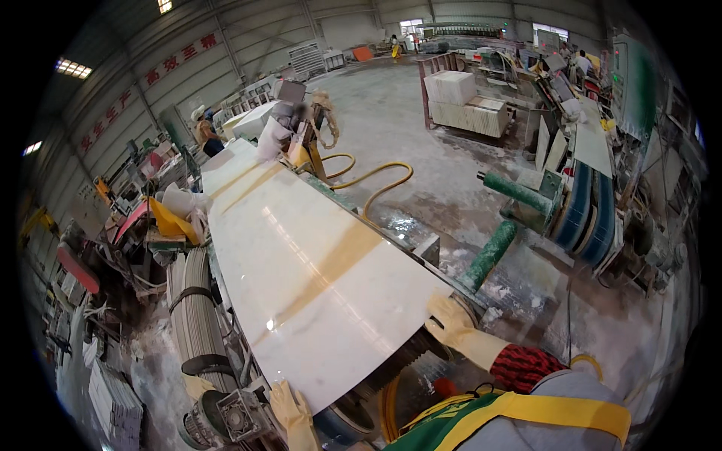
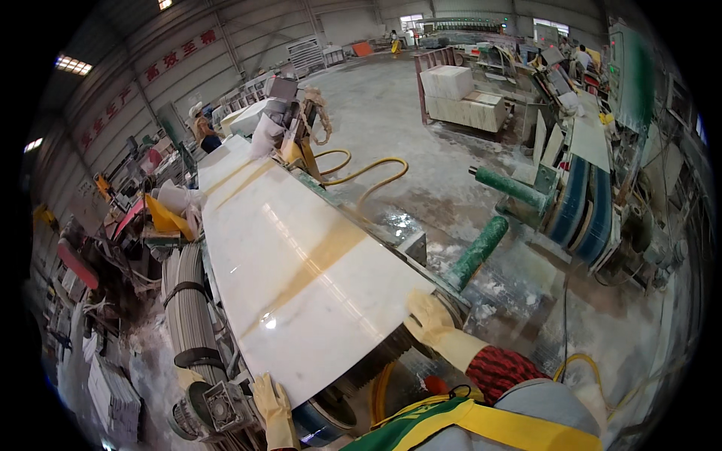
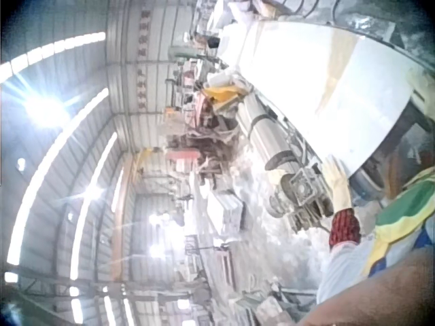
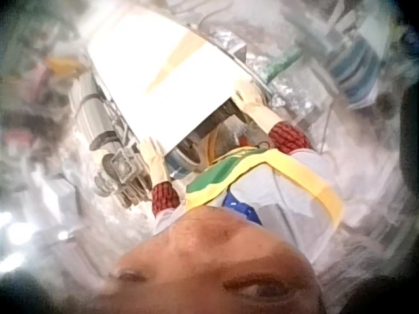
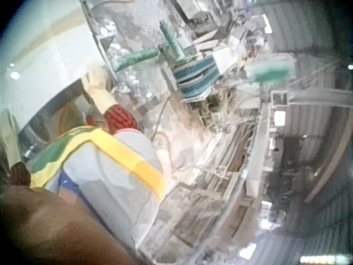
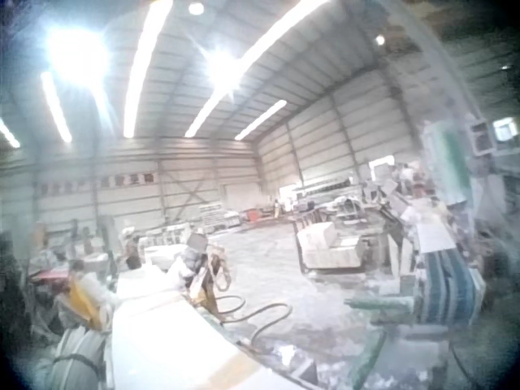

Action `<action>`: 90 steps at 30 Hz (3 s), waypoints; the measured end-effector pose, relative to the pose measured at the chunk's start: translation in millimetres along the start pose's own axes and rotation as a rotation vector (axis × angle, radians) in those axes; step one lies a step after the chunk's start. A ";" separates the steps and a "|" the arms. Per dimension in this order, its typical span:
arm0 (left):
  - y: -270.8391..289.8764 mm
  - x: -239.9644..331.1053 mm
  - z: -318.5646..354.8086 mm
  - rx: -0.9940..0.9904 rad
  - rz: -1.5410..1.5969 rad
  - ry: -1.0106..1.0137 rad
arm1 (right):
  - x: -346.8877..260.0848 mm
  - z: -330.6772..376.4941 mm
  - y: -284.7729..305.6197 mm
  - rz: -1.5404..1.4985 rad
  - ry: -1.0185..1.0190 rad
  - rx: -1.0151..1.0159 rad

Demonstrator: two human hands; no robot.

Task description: The person repeatedly picks up large white rectangular tiles and places them onto a conveyor belt, guiding them through rollers in a factory setting. The person handles each tile individually, ensuring it moves smoothly along the line.

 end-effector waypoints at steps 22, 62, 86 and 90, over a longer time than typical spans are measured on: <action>54.9 33.0 66.0 0.095 0.133 -0.085 | -137.0 7.7 -97.7 -1.797 -1.174 -0.216; 35.1 -4.5 -19.1 -0.156 0.040 -0.139 | -108.8 120.0 -32.8 -1.674 -1.550 -0.345; 164.6 15.8 129.0 -0.445 0.417 -0.042 | -118.3 127.9 -25.0 -1.679 -1.509 -0.348; 139.1 69.1 -21.9 -0.163 0.152 -0.447 | -106.8 139.6 -36.8 -1.595 -1.481 -0.384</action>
Point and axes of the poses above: each hand's wrist, its own z-axis away from the middle knuckle, its own y-axis out of the back of the hand, x = y × z, the point moved 1 cm from there along -z, towards the middle knuckle
